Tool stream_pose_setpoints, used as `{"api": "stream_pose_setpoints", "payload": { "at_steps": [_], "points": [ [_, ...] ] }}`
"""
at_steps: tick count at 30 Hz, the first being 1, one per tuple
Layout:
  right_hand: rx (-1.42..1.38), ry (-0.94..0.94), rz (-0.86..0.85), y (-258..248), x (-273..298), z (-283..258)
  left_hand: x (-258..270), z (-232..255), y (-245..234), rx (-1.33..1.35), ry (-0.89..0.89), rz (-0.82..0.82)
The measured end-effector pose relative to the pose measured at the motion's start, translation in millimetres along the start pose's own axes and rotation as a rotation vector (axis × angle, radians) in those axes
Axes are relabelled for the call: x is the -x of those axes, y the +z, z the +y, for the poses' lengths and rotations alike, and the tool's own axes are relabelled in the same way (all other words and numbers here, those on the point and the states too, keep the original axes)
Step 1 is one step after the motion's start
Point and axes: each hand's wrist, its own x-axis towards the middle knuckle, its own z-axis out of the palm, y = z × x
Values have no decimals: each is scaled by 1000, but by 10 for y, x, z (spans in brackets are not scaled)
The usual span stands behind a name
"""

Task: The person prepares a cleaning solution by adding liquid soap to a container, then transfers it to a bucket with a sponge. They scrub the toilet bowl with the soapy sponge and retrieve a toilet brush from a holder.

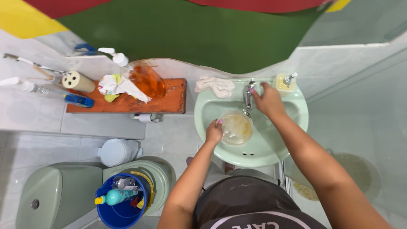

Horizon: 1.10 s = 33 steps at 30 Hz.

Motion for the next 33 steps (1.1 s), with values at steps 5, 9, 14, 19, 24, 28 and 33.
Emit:
{"api": "stream_pose_setpoints", "payload": {
  "at_steps": [5, 9, 14, 19, 24, 28, 33],
  "points": [
    [2, -57, -49, 157, 300, -57, 204, 248, -530, 62, 12, 50],
    [-100, -3, -298, 335, 426, -468, 557, 631, -965, 176, -1, 146],
    [-283, -58, -378, 888, 179, -785, 526, 706, -1358, 233, 30, 312],
    [-403, -183, -296, 1415, -219, -1103, -241, 138, -1648, 156, 58, 500],
    [-430, -266, -311, 1942, -582, -1222, -771, -263, -1767, 26, 105, 783],
    [-362, -307, -234, 1965, -662, -1349, -855, -309, -1870, 25, 138, 816],
    [-363, -234, -273, 1916, -637, -1416, -663, -86, -1928, 83, 233, 862]
  ]
}}
